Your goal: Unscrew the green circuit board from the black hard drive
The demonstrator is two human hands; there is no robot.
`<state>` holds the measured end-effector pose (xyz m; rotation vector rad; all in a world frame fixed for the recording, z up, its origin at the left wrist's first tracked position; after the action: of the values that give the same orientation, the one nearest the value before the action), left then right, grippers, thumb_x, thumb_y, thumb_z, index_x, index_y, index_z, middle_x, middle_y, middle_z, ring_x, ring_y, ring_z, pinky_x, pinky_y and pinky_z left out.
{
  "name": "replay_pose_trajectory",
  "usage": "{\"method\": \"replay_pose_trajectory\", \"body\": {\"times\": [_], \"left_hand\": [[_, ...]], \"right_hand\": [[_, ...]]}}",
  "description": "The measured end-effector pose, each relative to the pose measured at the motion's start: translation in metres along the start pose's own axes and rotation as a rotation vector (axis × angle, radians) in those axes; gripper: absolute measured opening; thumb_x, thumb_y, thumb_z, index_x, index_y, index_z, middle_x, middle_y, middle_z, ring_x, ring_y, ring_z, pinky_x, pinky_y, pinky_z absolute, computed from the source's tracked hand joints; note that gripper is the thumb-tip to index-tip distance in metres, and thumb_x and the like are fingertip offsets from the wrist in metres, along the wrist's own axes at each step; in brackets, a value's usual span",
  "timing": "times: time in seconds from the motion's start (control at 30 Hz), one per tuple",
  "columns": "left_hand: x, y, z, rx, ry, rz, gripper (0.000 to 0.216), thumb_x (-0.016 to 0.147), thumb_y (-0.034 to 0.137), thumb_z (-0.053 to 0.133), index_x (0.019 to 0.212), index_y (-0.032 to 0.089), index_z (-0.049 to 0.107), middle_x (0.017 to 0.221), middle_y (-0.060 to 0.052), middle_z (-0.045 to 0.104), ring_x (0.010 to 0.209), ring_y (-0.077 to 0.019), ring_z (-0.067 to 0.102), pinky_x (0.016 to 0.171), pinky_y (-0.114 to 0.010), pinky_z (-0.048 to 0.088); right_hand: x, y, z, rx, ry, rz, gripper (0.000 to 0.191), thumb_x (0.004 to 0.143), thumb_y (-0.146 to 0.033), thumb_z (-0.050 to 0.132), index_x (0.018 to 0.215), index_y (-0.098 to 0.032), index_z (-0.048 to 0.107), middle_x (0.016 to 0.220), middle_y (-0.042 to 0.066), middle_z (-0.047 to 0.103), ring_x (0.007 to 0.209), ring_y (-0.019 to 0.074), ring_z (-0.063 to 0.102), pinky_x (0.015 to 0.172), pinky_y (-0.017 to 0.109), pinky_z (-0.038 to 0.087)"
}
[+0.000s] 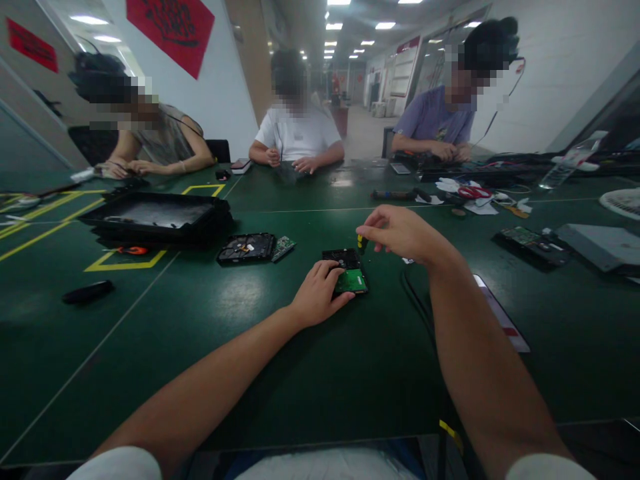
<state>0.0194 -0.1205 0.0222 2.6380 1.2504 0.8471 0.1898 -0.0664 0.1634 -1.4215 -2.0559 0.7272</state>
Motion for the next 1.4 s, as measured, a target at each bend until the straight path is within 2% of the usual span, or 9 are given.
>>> {"method": "replay_pose_trajectory", "body": {"times": [0.17, 0.3, 0.4, 0.63, 0.8, 0.93, 1.07, 1.2, 1.4], "left_hand": [[0.000, -0.001, 0.001, 0.003, -0.005, -0.005, 0.055, 0.099, 0.056, 0.063, 0.140, 0.020, 0.056, 0.142, -0.017, 0.056, 0.138, -0.0360, 0.050, 0.118, -0.058, 0.047], [0.000, 0.000, 0.000, 0.000, -0.006, -0.006, 0.055, 0.099, 0.055, 0.063, 0.140, 0.019, 0.057, 0.141, -0.017, 0.056, 0.138, -0.0360, 0.050, 0.118, -0.058, 0.047], [0.000, 0.001, 0.000, 0.002, -0.008, -0.008, 0.054, 0.100, 0.055, 0.063, 0.139, 0.019, 0.057, 0.142, -0.017, 0.056, 0.138, -0.0360, 0.050, 0.118, -0.058, 0.047], [0.000, 0.001, 0.001, 0.011, -0.004, -0.005, 0.056, 0.099, 0.056, 0.063, 0.139, 0.017, 0.056, 0.141, -0.018, 0.056, 0.137, -0.0358, 0.050, 0.118, -0.057, 0.046], [0.000, 0.000, 0.001, 0.003, 0.001, 0.002, 0.055, 0.100, 0.056, 0.063, 0.139, 0.019, 0.056, 0.142, -0.017, 0.056, 0.137, -0.0353, 0.051, 0.117, -0.057, 0.047], [0.000, 0.000, 0.002, 0.008, -0.008, -0.002, 0.056, 0.099, 0.057, 0.062, 0.140, 0.019, 0.056, 0.142, -0.017, 0.056, 0.137, -0.0358, 0.050, 0.118, -0.058, 0.046], [0.000, -0.001, 0.002, 0.013, -0.006, 0.000, 0.055, 0.100, 0.055, 0.063, 0.140, 0.018, 0.056, 0.142, -0.017, 0.056, 0.137, -0.0356, 0.050, 0.118, -0.057, 0.046], [0.000, -0.001, 0.003, 0.014, -0.001, 0.003, 0.055, 0.100, 0.055, 0.063, 0.140, 0.018, 0.056, 0.141, -0.017, 0.056, 0.137, -0.0357, 0.050, 0.118, -0.057, 0.046], [0.000, -0.001, 0.002, 0.010, 0.001, -0.001, 0.055, 0.099, 0.054, 0.064, 0.139, 0.018, 0.057, 0.142, -0.018, 0.056, 0.137, -0.0356, 0.050, 0.118, -0.057, 0.047]], "right_hand": [[-0.002, -0.004, 0.003, 0.056, -0.024, 0.004, 0.011, 0.096, -0.028, 0.073, 0.096, -0.019, 0.068, 0.097, 0.009, 0.079, 0.059, 0.0150, 0.071, 0.051, 0.027, 0.053], [-0.002, -0.005, 0.005, 0.092, -0.036, 0.025, 0.004, 0.100, -0.021, 0.066, 0.101, -0.018, 0.068, 0.090, 0.008, 0.080, 0.064, 0.0161, 0.075, 0.059, 0.026, 0.057], [-0.001, -0.005, 0.005, 0.082, -0.046, 0.014, 0.008, 0.100, -0.025, 0.068, 0.102, -0.018, 0.071, 0.082, 0.006, 0.079, 0.070, 0.0178, 0.076, 0.067, 0.027, 0.057], [-0.001, -0.009, 0.004, -0.002, -0.065, -0.082, 0.018, 0.100, -0.034, 0.066, 0.095, -0.019, 0.076, 0.081, 0.004, 0.077, 0.067, 0.0155, 0.070, 0.064, 0.026, 0.050], [-0.004, -0.008, 0.001, 0.022, -0.013, -0.016, 0.021, 0.096, -0.038, 0.073, 0.092, -0.018, 0.070, 0.077, 0.005, 0.075, 0.059, 0.0150, 0.068, 0.056, 0.025, 0.049], [-0.004, -0.007, 0.006, 0.081, -0.050, -0.011, 0.020, 0.096, -0.038, 0.073, 0.093, -0.018, 0.069, 0.075, 0.005, 0.075, 0.058, 0.0157, 0.069, 0.055, 0.026, 0.052], [0.000, -0.007, 0.006, 0.022, -0.049, -0.092, 0.015, 0.099, -0.031, 0.067, 0.097, -0.019, 0.075, 0.082, 0.005, 0.078, 0.065, 0.0158, 0.070, 0.064, 0.027, 0.053], [0.001, -0.008, 0.003, -0.039, -0.026, -0.131, 0.022, 0.101, -0.026, 0.062, 0.108, -0.020, 0.081, 0.092, 0.006, 0.081, 0.072, 0.0169, 0.071, 0.071, 0.028, 0.053], [-0.001, -0.008, 0.004, 0.020, -0.025, -0.065, 0.015, 0.097, -0.026, 0.070, 0.107, -0.017, 0.074, 0.097, 0.008, 0.081, 0.064, 0.0141, 0.069, 0.059, 0.025, 0.052]]}}
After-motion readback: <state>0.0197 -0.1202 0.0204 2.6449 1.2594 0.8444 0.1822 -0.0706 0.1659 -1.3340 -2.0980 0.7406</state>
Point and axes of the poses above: each hand's wrist, its own x-axis towards the middle knuckle, its own z-axis out of the palm, y = z × x, the point moved 7 cm from there along x, towards the middle knuckle
